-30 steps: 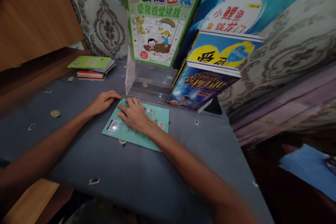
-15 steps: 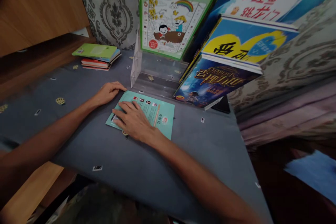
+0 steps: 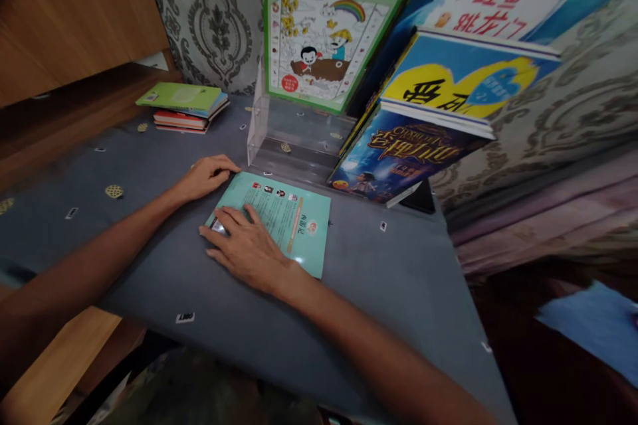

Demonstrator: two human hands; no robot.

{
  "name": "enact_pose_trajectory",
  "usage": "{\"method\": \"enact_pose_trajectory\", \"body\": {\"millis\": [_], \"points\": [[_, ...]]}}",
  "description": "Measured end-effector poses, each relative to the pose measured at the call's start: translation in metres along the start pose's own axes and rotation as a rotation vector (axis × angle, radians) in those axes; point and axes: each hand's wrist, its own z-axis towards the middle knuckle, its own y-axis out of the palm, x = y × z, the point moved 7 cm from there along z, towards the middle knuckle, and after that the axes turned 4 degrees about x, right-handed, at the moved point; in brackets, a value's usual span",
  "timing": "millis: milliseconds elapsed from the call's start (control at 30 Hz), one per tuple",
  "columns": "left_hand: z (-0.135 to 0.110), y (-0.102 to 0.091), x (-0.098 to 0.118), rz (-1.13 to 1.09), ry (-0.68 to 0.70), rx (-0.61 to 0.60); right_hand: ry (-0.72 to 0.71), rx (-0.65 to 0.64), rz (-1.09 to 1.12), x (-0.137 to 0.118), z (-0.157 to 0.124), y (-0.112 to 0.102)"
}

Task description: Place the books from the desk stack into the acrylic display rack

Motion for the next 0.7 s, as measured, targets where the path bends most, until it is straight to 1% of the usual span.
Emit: {"method": "enact_pose_trajectory", "body": {"millis": [200, 367, 500, 700], "points": [[-0.006, 0.002, 0.024, 0.245, 0.105, 0.006, -0.006, 0.012, -0.028, 0.0, -0.001, 0.002], [-0.013, 0.008, 0.036, 0.362, 0.148, -0.017, 0.004, 0.035, -0.04, 0.001, -0.006, 0.002], [-0.021, 0.013, 0.035, 0.402, 0.12, -0.057, 0.009, 0.052, -0.049, 0.0, -0.015, -0.001], [-0.034, 0.02, 0.022, 0.37, 0.002, -0.18, 0.034, 0.044, -0.01, 0.0, -0.027, -0.006]]}}
